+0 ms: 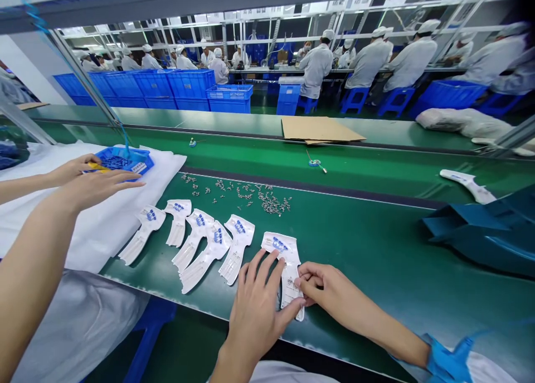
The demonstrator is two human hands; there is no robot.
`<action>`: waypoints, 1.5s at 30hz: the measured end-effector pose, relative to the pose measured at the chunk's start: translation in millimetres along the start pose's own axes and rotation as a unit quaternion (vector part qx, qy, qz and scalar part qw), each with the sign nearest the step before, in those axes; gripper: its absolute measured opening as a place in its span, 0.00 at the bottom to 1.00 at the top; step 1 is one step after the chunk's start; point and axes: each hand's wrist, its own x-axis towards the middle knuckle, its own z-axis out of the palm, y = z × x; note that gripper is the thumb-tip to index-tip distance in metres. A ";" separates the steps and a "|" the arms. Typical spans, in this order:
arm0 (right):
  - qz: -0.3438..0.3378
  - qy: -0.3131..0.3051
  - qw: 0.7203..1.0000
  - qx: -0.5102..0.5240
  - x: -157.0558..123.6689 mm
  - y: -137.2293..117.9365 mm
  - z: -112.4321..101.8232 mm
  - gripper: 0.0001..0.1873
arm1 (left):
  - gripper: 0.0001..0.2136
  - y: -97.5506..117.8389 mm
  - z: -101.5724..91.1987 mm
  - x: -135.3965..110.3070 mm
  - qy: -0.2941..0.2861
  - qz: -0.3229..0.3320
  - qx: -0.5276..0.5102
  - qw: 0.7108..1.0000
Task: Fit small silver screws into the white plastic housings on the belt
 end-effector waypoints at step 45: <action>-0.211 0.104 0.852 -0.468 155.6 -38.8 -120.0 0.11 | 0.16 0.1 40.2 -15.0 0.151 0.033 -0.004 0.988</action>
